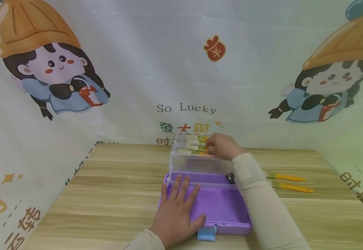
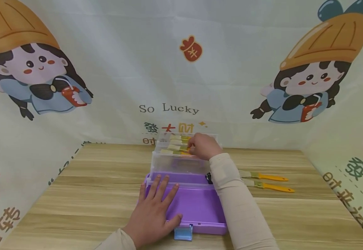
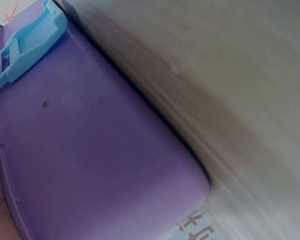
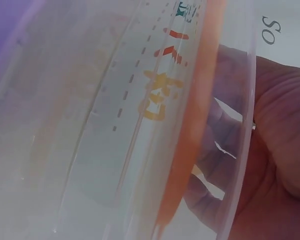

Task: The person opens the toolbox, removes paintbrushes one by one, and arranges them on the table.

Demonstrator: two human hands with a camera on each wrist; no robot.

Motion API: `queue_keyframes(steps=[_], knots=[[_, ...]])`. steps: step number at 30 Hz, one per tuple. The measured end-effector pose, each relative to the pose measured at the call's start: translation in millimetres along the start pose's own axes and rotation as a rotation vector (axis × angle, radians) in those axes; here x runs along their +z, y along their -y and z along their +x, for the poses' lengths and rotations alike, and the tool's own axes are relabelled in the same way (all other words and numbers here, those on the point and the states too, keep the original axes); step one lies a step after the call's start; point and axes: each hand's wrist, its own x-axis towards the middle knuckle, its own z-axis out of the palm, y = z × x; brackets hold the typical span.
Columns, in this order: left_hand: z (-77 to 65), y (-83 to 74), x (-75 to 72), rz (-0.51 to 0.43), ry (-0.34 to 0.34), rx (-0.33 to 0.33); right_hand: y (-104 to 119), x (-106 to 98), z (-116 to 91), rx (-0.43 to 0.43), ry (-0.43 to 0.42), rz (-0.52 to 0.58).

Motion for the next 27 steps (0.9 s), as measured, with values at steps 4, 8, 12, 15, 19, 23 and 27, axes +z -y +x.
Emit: queue_keyframes(steps=[4,8,12,15,19,23,27], knots=[[-0.3,0.1,0.6,0.004,-0.001,-0.001,-1.0,1.6,1.3,0.007,-0.004,0.019],[-0.9,0.1,0.1,-0.002,0.003,-0.002,-0.8,3.4,2.8,0.023,-0.006,0.037],[-0.5,-0.3,-1.4,-0.005,0.003,0.001,0.3,3.6,4.2,0.039,-0.006,0.036],[0.1,-0.1,-2.7,0.000,0.007,-0.002,2.3,2.3,5.7,0.038,-0.001,0.039],[0.5,0.0,-2.3,0.000,0.008,-0.004,3.6,1.9,6.9,0.048,0.015,0.045],[0.5,-0.2,-1.6,-0.005,0.011,-0.006,3.9,2.6,6.5,0.071,0.017,0.052],[0.3,-0.8,-2.5,-0.007,0.020,-0.009,2.6,3.3,5.0,0.060,-0.020,0.056]])
